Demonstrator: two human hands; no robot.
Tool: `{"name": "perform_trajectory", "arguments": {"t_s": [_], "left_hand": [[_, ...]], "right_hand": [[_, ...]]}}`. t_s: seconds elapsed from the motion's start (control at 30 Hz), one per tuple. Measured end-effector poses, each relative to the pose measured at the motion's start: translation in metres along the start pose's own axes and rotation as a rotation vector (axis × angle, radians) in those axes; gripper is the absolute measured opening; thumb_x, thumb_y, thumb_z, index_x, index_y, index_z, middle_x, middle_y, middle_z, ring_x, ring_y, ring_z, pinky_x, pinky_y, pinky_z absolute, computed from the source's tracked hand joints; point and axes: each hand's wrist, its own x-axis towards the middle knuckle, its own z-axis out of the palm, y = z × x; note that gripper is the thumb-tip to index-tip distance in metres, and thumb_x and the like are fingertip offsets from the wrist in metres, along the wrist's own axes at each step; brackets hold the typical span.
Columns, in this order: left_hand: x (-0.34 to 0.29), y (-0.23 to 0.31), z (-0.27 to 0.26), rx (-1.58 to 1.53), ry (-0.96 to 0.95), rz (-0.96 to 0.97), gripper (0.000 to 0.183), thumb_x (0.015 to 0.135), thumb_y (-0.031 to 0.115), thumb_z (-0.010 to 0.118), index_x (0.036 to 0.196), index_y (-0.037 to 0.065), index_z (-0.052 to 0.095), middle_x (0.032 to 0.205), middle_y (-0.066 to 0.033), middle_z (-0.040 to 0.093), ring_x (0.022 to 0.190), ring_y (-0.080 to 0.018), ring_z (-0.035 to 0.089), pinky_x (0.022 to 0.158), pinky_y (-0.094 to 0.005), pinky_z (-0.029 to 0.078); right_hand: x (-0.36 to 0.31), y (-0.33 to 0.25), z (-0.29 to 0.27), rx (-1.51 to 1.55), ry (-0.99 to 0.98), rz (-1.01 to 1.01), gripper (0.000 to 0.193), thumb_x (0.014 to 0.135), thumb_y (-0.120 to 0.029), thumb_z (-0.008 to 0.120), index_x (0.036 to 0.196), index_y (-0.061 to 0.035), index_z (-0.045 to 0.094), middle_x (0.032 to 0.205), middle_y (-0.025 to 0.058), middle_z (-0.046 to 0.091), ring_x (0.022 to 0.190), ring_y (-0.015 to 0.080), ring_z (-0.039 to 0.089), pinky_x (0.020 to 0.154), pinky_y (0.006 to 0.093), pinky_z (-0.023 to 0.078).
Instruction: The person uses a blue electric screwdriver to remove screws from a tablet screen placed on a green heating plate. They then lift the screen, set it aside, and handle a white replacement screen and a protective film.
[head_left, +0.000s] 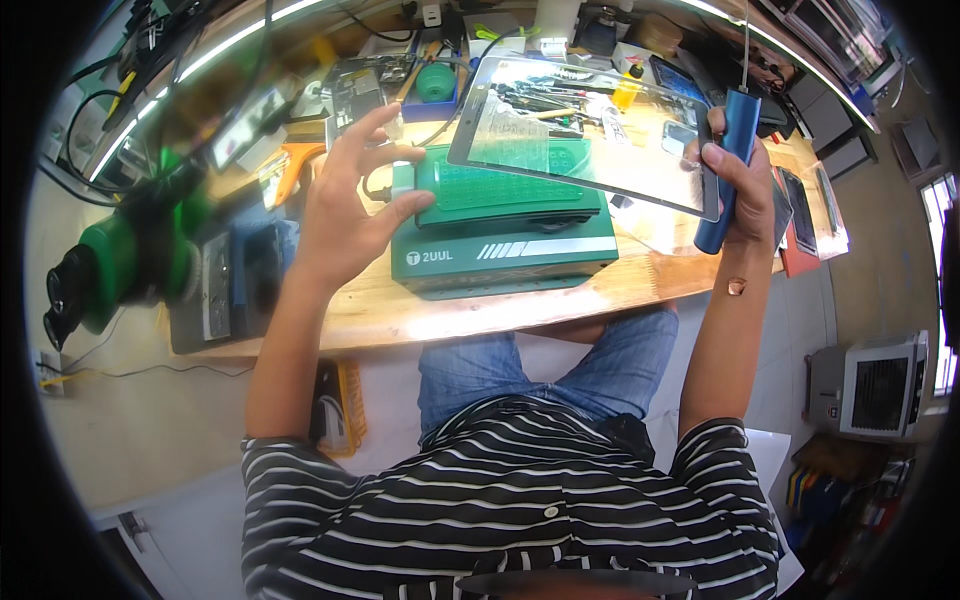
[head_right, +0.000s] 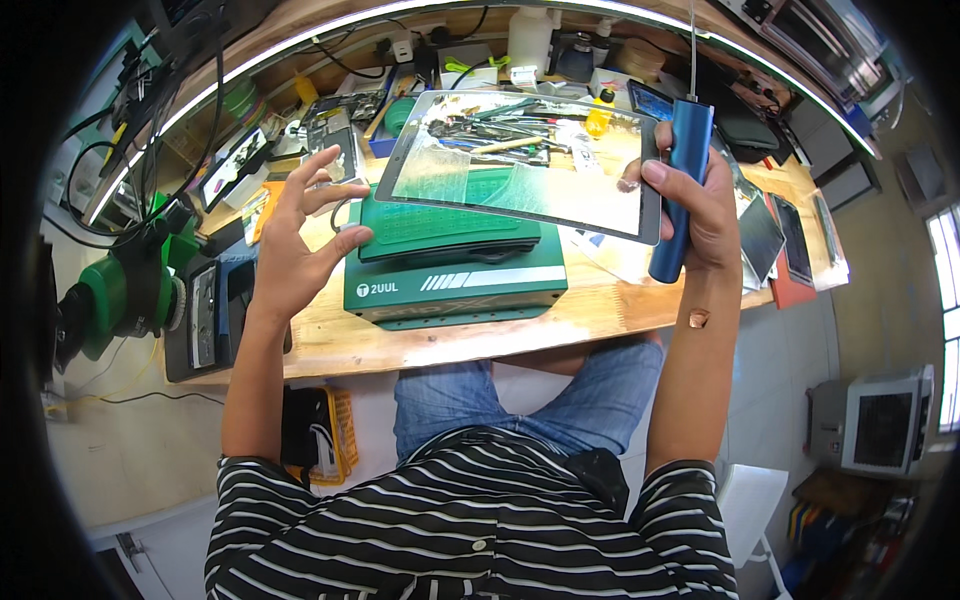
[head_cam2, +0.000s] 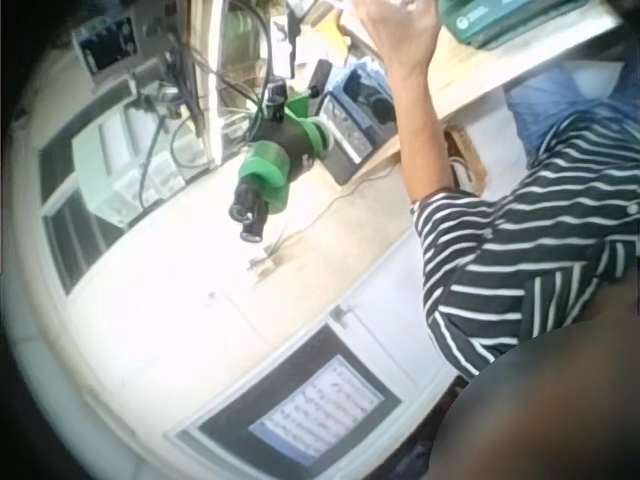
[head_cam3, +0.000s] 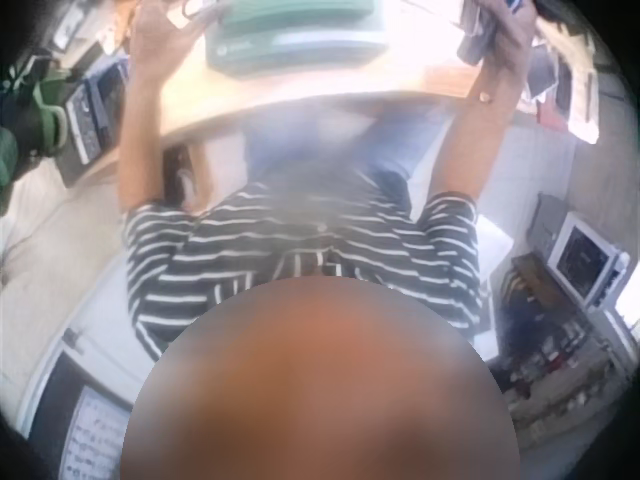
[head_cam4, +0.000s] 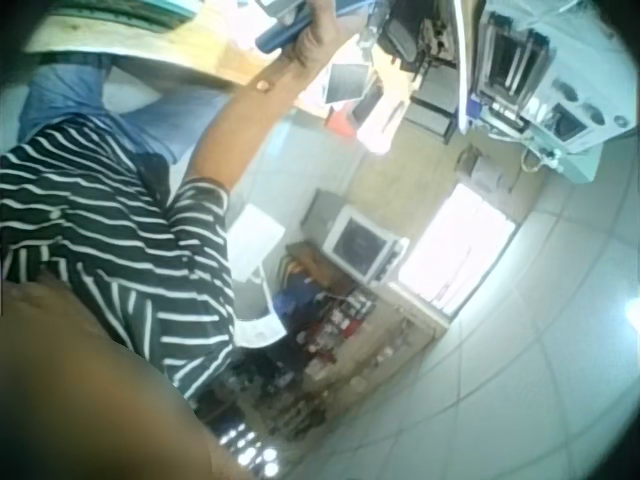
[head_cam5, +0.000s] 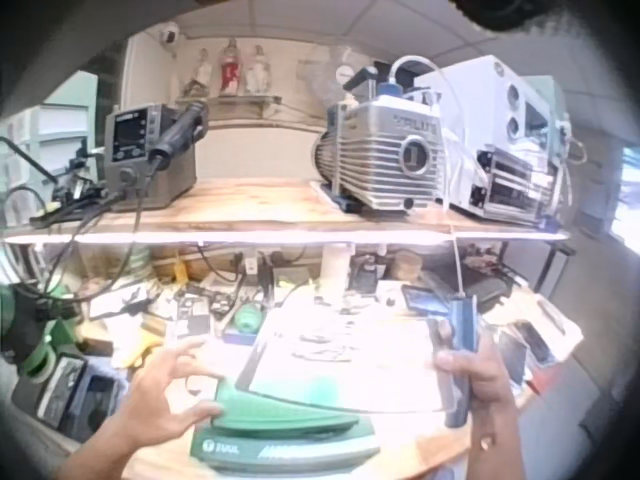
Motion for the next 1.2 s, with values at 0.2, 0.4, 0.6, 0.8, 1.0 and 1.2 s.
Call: {"name": "perform_trajectory", "arguments": {"t_s": [0.2, 0.4, 0.6, 0.8, 1.0, 1.2], "left_hand": [[-0.001, -0.002, -0.009, -0.078, 0.135, 0.014, 0.069, 0.081, 0.007, 0.077, 0.143, 0.011, 0.046, 0.105, -0.0029, 0.074, 0.116, -0.0233, 0.060, 0.103, -0.0407, 0.045], [-0.006, -0.005, -0.004, -0.016, 0.100, -0.056, 0.063, 0.084, 0.001, 0.068, 0.142, 0.010, 0.047, 0.103, -0.0053, 0.074, 0.116, -0.0252, 0.061, 0.104, -0.0413, 0.046], [-0.009, 0.010, -0.006, 0.135, 0.169, 0.140, 0.063, 0.081, 0.004, 0.072, 0.140, 0.010, 0.050, 0.103, -0.0022, 0.074, 0.112, -0.0260, 0.059, 0.102, -0.0410, 0.036], [-0.017, 0.020, -0.001, 0.165, 0.024, 0.233, 0.059, 0.084, 0.003, 0.073, 0.139, 0.005, 0.051, 0.106, -0.0032, 0.076, 0.108, -0.0264, 0.058, 0.099, -0.0394, 0.039], [-0.021, 0.013, 0.002, 0.183, 0.035, 0.227, 0.062, 0.083, 0.002, 0.075, 0.139, 0.003, 0.050, 0.105, -0.0013, 0.076, 0.107, -0.0259, 0.058, 0.100, -0.0388, 0.039], [-0.022, 0.008, 0.000, 0.176, 0.097, 0.229, 0.068, 0.080, 0.001, 0.078, 0.141, 0.005, 0.049, 0.099, -0.0059, 0.074, 0.104, -0.0205, 0.063, 0.101, -0.0362, 0.043]], "right_hand": [[0.011, 0.006, 0.028, -0.115, -0.124, 0.130, 0.043, 0.079, -0.011, 0.079, 0.111, -0.0006, 0.053, 0.081, 0.0156, 0.071, 0.041, 0.0069, 0.049, 0.037, 0.0189, 0.036], [0.034, 0.019, 0.042, -0.345, -0.168, 0.189, 0.040, 0.080, -0.019, 0.082, 0.106, -0.0009, 0.058, 0.077, 0.0085, 0.065, 0.046, 0.0071, 0.051, 0.041, 0.0200, 0.039], [0.036, 0.034, 0.043, -0.572, -0.157, 0.189, 0.041, 0.082, -0.024, 0.081, 0.106, 0.0011, 0.058, 0.076, 0.0062, 0.063, 0.050, 0.0072, 0.053, 0.042, 0.0212, 0.041], [0.036, 0.037, 0.045, -0.640, -0.204, 0.162, 0.039, 0.083, -0.028, 0.080, 0.100, 0.0004, 0.060, 0.071, 0.0029, 0.059, 0.049, 0.0072, 0.053, 0.043, 0.0217, 0.042], [0.032, 0.035, 0.045, -0.589, -0.147, 0.208, 0.039, 0.082, -0.022, 0.080, 0.103, 0.0019, 0.058, 0.074, 0.0041, 0.058, 0.047, 0.0070, 0.050, 0.041, 0.0214, 0.039], [0.022, 0.042, 0.050, -0.448, -0.109, 0.256, 0.040, 0.080, -0.019, 0.082, 0.106, 0.0016, 0.059, 0.074, 0.0029, 0.059, 0.047, 0.0059, 0.050, 0.040, 0.0206, 0.039]]}}
